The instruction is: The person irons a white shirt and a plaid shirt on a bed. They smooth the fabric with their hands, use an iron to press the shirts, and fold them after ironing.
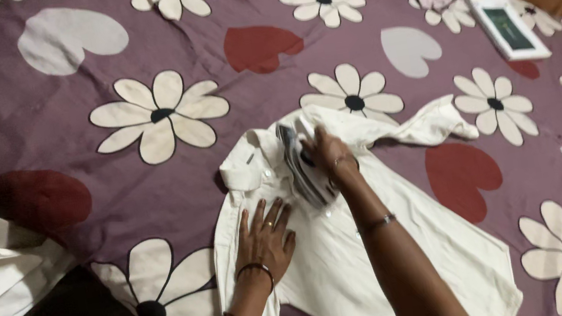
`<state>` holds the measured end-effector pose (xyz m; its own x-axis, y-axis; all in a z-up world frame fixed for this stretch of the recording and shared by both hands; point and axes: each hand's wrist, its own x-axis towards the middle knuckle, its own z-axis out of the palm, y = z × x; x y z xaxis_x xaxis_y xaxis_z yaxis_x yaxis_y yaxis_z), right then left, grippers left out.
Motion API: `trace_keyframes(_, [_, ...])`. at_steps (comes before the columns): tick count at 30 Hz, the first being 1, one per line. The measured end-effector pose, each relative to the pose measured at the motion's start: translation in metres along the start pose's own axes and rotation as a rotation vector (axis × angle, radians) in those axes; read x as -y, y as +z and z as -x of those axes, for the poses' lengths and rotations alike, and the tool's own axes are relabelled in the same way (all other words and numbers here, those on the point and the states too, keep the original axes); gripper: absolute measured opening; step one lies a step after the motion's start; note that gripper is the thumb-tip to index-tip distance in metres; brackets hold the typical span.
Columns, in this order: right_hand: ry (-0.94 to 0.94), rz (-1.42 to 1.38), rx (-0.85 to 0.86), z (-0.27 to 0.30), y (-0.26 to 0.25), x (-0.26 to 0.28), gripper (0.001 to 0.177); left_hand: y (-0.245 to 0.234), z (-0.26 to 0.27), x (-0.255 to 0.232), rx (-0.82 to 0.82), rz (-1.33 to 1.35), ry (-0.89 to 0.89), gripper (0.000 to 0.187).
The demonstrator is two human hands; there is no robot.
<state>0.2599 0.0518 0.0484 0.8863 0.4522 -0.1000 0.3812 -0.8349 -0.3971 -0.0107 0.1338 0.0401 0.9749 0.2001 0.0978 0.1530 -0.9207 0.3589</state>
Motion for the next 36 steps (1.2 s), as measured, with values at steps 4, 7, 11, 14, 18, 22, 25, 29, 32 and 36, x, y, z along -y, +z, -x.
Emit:
trace_keyframes(4, [0.099, 0.034, 0.003, -0.011, -0.016, 0.021, 0.048, -0.001, -0.009, -0.001, 0.086, -0.034, 0.003, 0.062])
trace_keyframes(7, [0.084, 0.028, 0.027, -0.01, -0.014, 0.026, 0.05, -0.002, -0.004, -0.001, 0.041, -0.059, 0.016, 0.064])
trace_keyframes(11, [0.032, 0.047, 0.087, -0.005, -0.012, 0.008, 0.055, -0.004, -0.005, -0.002, 0.091, -0.044, -0.012, 0.06])
trace_keyframes(14, [-0.005, 0.05, 0.121, 0.014, -0.007, -0.01, 0.056, -0.004, -0.003, 0.0, 0.106, -0.036, -0.022, 0.062])
trace_keyframes(18, [0.097, 0.063, 0.111, 0.048, -0.004, -0.011, 0.055, 0.0, -0.004, -0.001, 0.066, 0.022, -0.018, 0.063])
trace_keyframes(22, [0.101, 0.036, 0.07, 0.054, -0.005, 0.012, 0.053, 0.005, -0.001, 0.004, 0.049, -0.003, -0.011, 0.063])
trace_keyframes(25, [0.124, 0.049, 0.029, 0.043, -0.011, 0.02, 0.053, 0.005, -0.005, 0.001, 0.013, -0.009, -0.001, 0.064])
trace_keyframes(29, [0.092, 0.058, 0.053, 0.04, -0.003, 0.014, 0.054, 0.0, -0.001, 0.0, 0.054, 0.003, -0.017, 0.063])
trace_keyframes(32, [0.086, 0.068, 0.082, 0.044, 0.005, 0.0, 0.055, -0.003, 0.001, 0.0, 0.049, -0.019, -0.028, 0.062])
trace_keyframes(36, [0.075, 0.04, 0.109, 0.058, 0.005, -0.021, 0.056, -0.007, -0.004, -0.003, 0.122, -0.018, -0.041, 0.062])
